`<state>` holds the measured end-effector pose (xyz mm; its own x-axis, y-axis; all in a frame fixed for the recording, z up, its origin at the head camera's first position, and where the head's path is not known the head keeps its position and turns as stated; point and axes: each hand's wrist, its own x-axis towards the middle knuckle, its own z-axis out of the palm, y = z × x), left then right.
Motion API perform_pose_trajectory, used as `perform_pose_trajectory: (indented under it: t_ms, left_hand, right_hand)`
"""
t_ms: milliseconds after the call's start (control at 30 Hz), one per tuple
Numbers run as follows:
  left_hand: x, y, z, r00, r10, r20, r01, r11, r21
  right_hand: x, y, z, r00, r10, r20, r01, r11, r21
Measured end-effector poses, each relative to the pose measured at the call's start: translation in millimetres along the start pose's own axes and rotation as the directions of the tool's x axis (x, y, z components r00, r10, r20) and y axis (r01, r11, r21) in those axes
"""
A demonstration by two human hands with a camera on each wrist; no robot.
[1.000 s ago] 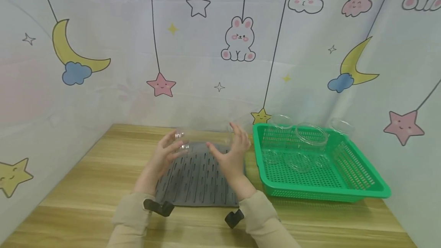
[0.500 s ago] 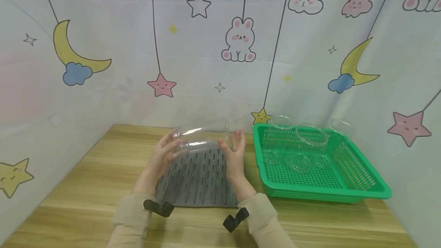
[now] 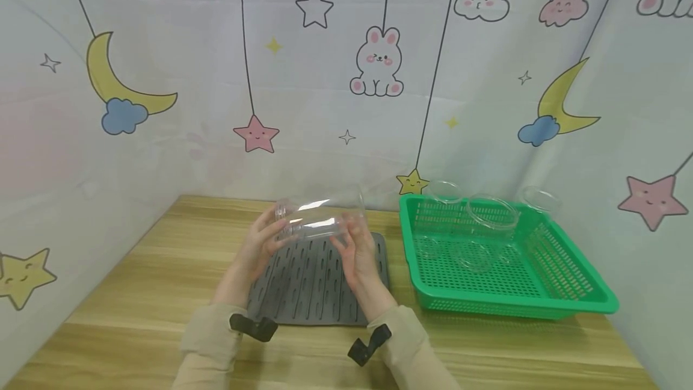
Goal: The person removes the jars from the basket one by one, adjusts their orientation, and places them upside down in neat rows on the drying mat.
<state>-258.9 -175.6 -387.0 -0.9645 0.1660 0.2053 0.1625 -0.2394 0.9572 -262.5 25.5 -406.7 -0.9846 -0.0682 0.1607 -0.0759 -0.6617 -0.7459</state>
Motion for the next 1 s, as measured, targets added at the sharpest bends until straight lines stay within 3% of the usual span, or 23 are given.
perform_pose_trajectory:
  t_ms: [300,567,833,1000]
  left_hand:
    - [-1.4,1.3,0.5,0.999,0.002,0.052,-0.002,1.000,0.009]
    - [-0.4,0.5,1.5,0.994,0.014,0.104,-0.014,1.000,0.001]
    - [-0.9,1.0,-0.1,0.993,0.027,0.115,-0.025,0.999,-0.022]
    - [-0.3,1.3,-6.4,0.993,0.043,0.112,-0.045,0.999,0.020]
  right_hand:
    - [0,-1,4,1.000,0.010,0.029,-0.013,0.996,0.086]
    - [5,-1,6,0.998,-0.048,0.050,0.042,0.992,0.121]
    - [10,-4,11,0.997,-0.057,0.051,0.049,0.986,0.156]
    - [11,-7,14,0.995,-0.060,0.085,0.048,0.990,0.133]
